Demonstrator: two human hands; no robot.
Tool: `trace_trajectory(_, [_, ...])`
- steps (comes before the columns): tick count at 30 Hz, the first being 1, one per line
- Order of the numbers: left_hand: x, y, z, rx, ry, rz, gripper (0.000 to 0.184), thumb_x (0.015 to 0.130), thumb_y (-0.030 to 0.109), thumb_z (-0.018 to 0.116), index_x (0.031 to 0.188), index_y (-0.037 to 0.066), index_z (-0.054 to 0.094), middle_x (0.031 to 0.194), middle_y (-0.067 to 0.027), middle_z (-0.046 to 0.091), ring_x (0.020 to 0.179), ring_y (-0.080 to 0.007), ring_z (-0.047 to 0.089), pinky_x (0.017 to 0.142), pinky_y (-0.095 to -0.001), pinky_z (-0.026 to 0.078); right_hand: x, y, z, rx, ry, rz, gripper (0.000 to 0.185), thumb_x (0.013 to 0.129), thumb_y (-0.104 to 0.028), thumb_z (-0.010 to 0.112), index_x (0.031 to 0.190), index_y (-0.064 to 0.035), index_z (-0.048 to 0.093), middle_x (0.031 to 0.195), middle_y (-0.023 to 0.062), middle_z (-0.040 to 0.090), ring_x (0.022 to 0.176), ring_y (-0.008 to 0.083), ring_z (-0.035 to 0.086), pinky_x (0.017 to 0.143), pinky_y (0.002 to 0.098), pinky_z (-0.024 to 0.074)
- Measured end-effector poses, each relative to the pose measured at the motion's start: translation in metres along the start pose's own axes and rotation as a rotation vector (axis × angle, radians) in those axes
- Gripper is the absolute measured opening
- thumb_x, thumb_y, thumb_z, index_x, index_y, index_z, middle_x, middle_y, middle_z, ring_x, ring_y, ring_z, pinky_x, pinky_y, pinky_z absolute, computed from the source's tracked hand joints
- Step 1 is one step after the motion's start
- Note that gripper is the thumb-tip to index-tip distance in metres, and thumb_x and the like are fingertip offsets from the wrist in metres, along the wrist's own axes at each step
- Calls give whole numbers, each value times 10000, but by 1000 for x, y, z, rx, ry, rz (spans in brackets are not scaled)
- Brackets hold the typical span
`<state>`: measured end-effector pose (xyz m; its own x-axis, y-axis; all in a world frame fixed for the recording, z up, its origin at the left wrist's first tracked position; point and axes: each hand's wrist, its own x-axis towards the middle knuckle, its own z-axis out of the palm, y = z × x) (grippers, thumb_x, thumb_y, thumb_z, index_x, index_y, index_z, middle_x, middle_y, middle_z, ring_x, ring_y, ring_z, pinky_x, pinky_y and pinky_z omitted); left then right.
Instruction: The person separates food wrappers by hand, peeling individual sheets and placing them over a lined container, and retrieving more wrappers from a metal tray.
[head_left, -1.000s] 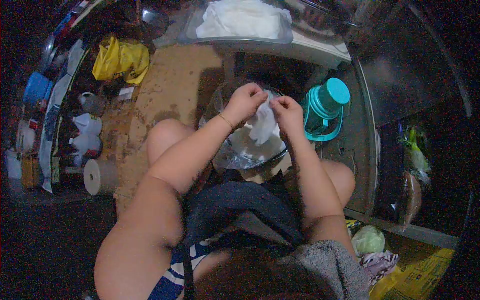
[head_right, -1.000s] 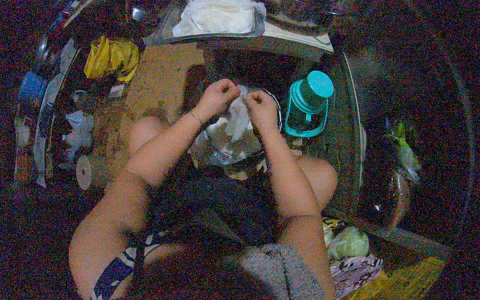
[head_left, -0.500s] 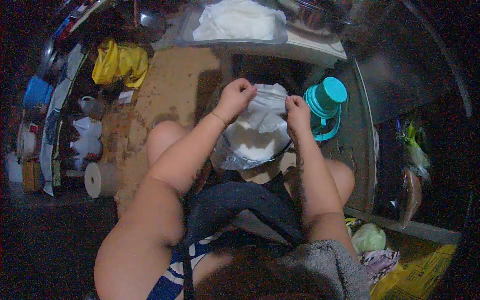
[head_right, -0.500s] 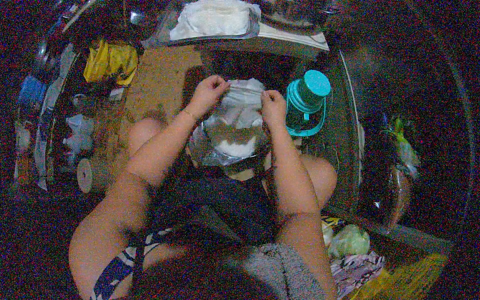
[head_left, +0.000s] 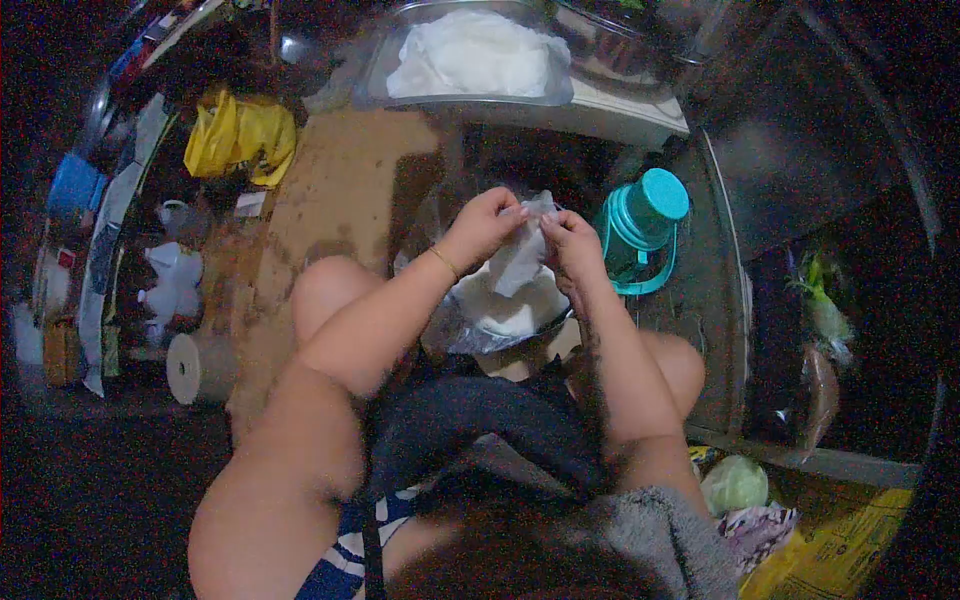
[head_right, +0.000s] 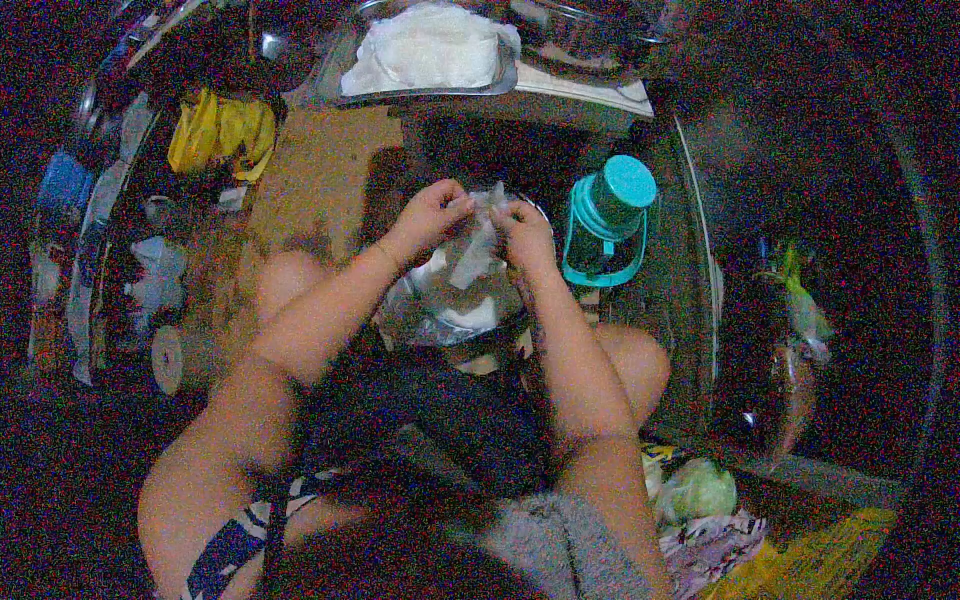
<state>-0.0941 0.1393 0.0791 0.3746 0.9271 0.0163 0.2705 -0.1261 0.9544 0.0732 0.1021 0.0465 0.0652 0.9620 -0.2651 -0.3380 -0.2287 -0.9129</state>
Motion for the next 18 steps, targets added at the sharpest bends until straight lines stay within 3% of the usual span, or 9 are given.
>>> trace_trajectory(4, [-13, 22, 7, -155, 57, -43, 224, 827, 252, 657, 781, 51, 567, 711, -34, 574, 672, -120, 556, 606, -301, 458, 0, 5, 2, -422, 49, -237, 164, 835, -188, 647, 837, -26, 627, 799, 74, 637, 716, 163, 599, 675, 321, 482])
trace_trajectory(7, [-10, 8, 11, 234, 92, 71, 230, 793, 252, 684, 772, 44, 587, 680, -73, 599, 639, -151, 590, 592, -327, 470, -9, 3, 8, -510, 96, -327, 165, 837, -176, 623, 821, -12, 624, 793, 109, 639, 730, 213, 607, 694, 346, 469])
trace_trajectory(10, [-4, -5, 10, 261, 201, 87, 215, 771, 230, 687, 752, 27, 618, 680, -127, 625, 611, -190, 600, 586, -333, 477, 6, 16, -1, -558, 209, -501, 115, 860, -121, 592, 789, -31, 587, 652, -13, 520, 577, 72, 448, 518, 248, 378])
trace_trajectory(18, [6, -6, -8, 198, 312, -2, 196, 784, 199, 679, 740, 19, 615, 661, -80, 616, 602, -160, 570, 587, -325, 471, 19, 23, -20, -546, 354, -476, 131, 881, -146, 579, 826, -27, 585, 685, -4, 531, 612, 93, 461, 546, 265, 405])
